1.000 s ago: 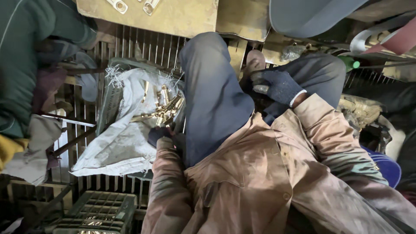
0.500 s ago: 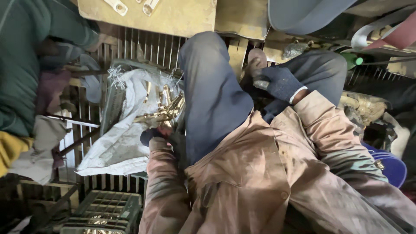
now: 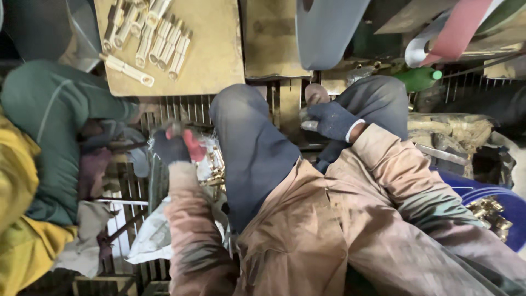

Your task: The person sits on the floor and repeatedly presses small brass-colored metal parts against a rotating grinding wheel to smooth their surfaces. They hold each part with gloved hands, rotate it to treat different sides, and then place it into a white sack on the floor.

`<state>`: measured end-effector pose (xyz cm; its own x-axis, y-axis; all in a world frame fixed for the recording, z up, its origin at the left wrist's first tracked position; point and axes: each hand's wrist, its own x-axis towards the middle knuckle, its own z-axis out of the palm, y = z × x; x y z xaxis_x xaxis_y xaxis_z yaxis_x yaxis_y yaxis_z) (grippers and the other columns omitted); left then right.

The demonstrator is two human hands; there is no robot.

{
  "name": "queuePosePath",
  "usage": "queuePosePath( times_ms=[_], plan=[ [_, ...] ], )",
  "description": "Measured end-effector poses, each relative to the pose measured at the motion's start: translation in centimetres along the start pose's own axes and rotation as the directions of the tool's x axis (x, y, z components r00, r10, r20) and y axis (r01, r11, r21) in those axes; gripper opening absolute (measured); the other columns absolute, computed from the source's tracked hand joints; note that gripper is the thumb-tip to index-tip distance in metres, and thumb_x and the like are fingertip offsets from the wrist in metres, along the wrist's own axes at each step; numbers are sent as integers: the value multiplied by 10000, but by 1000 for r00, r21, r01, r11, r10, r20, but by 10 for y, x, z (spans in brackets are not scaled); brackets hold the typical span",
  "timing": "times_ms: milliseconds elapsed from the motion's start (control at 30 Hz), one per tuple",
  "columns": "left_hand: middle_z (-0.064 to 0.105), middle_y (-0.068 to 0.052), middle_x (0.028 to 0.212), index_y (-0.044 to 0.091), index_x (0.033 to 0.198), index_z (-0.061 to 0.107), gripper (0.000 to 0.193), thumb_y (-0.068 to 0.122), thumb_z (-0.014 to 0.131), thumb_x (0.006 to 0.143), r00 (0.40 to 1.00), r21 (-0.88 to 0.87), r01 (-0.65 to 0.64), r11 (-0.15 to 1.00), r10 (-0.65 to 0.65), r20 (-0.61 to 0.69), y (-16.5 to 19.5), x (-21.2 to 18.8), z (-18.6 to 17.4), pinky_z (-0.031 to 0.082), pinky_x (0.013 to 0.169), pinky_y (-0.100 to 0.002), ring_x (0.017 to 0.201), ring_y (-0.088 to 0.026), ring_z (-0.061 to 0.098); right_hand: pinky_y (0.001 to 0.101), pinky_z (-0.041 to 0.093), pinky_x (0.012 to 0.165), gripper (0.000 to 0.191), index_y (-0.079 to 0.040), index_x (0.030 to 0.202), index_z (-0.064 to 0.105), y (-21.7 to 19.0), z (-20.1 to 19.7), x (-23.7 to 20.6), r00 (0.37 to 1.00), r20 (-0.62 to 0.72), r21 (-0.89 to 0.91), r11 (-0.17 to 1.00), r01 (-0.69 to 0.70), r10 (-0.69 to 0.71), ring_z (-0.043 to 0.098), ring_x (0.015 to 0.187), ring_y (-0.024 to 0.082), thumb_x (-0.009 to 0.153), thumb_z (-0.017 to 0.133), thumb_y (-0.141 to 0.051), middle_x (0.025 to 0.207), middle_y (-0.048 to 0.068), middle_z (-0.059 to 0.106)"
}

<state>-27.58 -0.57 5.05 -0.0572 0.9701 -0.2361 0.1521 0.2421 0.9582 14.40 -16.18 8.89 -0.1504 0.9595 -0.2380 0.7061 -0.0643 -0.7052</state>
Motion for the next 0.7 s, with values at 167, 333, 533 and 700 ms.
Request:
queuePosePath(
  times_ms=[167,333,533,700],
  plan=[
    [671,-71,1000,37,1183,695,304,-30,623,896,981,-45,-152,987,145,-132,72,51,70,562,594,-321,807,-157,661,448,535,902,379,-58,1169,721,9,2,2,1000,-21,71,997,20,-18,690,1029,373,934,686,-354,1112,178,737],
    [660,-93,902,70,1159,654,328,11,659,836,898,615,-375,694,436,56,105,89,107,528,658,-435,780,-305,661,455,535,862,346,-56,1120,720,10,2,4,999,-10,79,996,38,-37,685,995,383,935,678,-345,1045,176,733],
    [653,-133,913,81,868,611,91,38,672,815,856,812,-373,448,503,115,103,97,130,502,759,-500,904,-383,633,468,533,850,351,-45,1090,712,10,1,5,999,42,101,995,-17,13,684,977,389,940,673,-360,1027,180,727],
    [677,-133,893,94,877,622,57,62,643,836,838,796,-404,450,532,125,110,89,141,505,762,-505,898,-385,642,465,537,847,367,-55,1096,716,14,1,8,998,64,110,994,-8,1,690,972,381,941,651,-381,1033,175,730]
  ],
)
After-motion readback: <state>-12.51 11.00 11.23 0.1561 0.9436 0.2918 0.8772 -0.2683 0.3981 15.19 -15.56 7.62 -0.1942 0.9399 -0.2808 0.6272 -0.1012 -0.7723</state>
